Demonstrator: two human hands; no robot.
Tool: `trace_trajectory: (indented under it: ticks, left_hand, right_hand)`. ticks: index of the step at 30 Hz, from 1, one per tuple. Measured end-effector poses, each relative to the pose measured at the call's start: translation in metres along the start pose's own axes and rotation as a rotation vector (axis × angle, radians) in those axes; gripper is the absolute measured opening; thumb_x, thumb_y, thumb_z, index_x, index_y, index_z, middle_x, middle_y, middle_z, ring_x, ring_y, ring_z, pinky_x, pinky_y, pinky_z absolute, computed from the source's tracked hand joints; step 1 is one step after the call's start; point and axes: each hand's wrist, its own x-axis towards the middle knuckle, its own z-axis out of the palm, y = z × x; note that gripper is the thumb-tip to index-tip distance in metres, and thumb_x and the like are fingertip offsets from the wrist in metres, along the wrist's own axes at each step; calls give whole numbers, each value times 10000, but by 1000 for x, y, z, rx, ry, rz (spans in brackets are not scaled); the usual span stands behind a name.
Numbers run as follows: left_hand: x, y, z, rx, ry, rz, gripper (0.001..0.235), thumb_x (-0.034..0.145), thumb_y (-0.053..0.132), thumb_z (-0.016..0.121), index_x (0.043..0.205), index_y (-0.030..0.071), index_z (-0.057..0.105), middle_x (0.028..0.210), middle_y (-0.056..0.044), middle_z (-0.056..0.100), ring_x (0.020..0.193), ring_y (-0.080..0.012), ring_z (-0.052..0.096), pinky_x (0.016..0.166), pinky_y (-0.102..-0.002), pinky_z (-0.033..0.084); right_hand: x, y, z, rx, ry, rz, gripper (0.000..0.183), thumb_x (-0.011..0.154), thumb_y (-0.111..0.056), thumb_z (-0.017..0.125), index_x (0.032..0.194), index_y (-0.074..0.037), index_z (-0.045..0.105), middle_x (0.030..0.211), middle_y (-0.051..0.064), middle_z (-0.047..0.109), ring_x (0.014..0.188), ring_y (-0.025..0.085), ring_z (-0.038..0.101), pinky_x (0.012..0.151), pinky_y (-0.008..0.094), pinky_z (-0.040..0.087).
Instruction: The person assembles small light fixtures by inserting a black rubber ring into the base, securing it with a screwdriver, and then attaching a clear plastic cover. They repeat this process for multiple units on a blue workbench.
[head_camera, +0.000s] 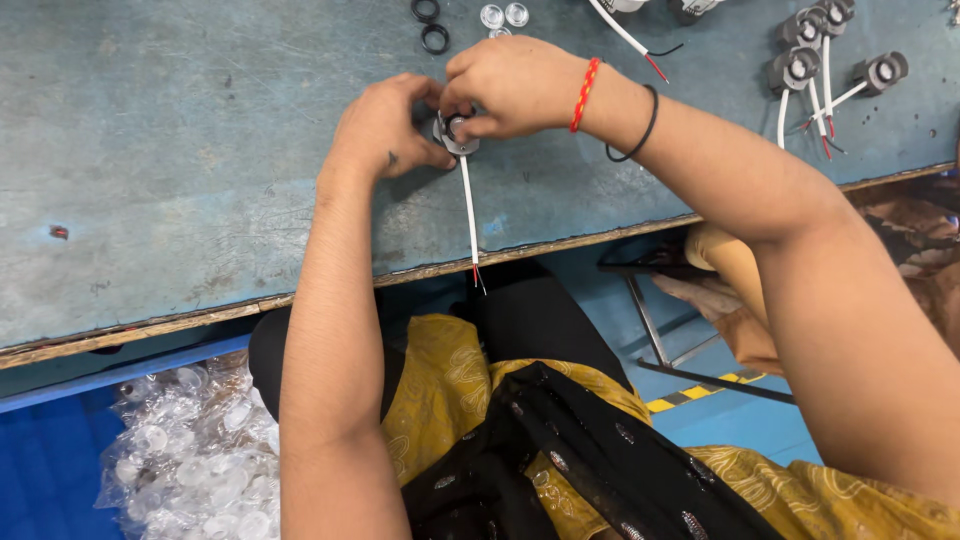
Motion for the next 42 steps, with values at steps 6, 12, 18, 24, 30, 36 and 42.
trace_trajectory:
  ticks: [6,12,18,24,30,36,42]
  left_hand:
    - [2,-2,6,56,38,45,706,493,279,1003,1147,192,751,1196,-1,692,1120,-263,655,926,-429,525]
    - [2,-5,7,59,53,64,688,503,281,1001,1134,175,749,1189,-10,694,1103,-271,658,907,-429,531]
    - [4,-4,7,56,35,68,659,524,297,996,1122,166,752,1191,-29,690,1092,-280,663,900,-426,534]
    - [4,-7,6,29,51,123,680,529,300,989,1150,155,757,1167,-48,703,1074,-297,671,898,-424,539]
    - [3,-6,9,20,64,117,699,543,304,982,1164,107,728,1194,-65,699,1042,-311,678,882,-423,541]
    - [-2,-6,9,17,66,97,682,543,281,976,1168,127,748,1151,-67,710,1007,-297,687,874,-417,547]
    - [-3,0,7,-3,61,86,687,543,265,968,1170,109,736,1160,-56,708,969,-277,700,855,-401,557]
  right_hand:
    - [-3,-4,15,-323,34,58,353,852,-437,802,963,-104,772,863,49,663,863,274,702,694,419,554]
    - [-3,2,8,-170,91,35,294,848,-412,814,1014,-169,806,870,54,634,826,281,683,648,435,532]
    - [-11,7,8,-103,182,-130,206,846,-300,827,1024,-198,810,912,39,613,929,273,678,742,432,535]
    - [-8,5,21,-172,111,-32,163,848,-321,783,973,-221,814,855,39,644,889,295,688,708,456,542]
    - [6,-22,34,-332,177,191,222,894,-314,752,959,-102,756,927,84,688,853,290,716,737,444,562]
    - [-2,-6,19,-65,58,141,265,814,-347,764,840,-85,779,848,113,687,800,350,695,631,495,531]
    - [3,-28,37,-283,152,355,384,824,-443,777,826,-59,762,830,131,706,722,327,706,670,461,544]
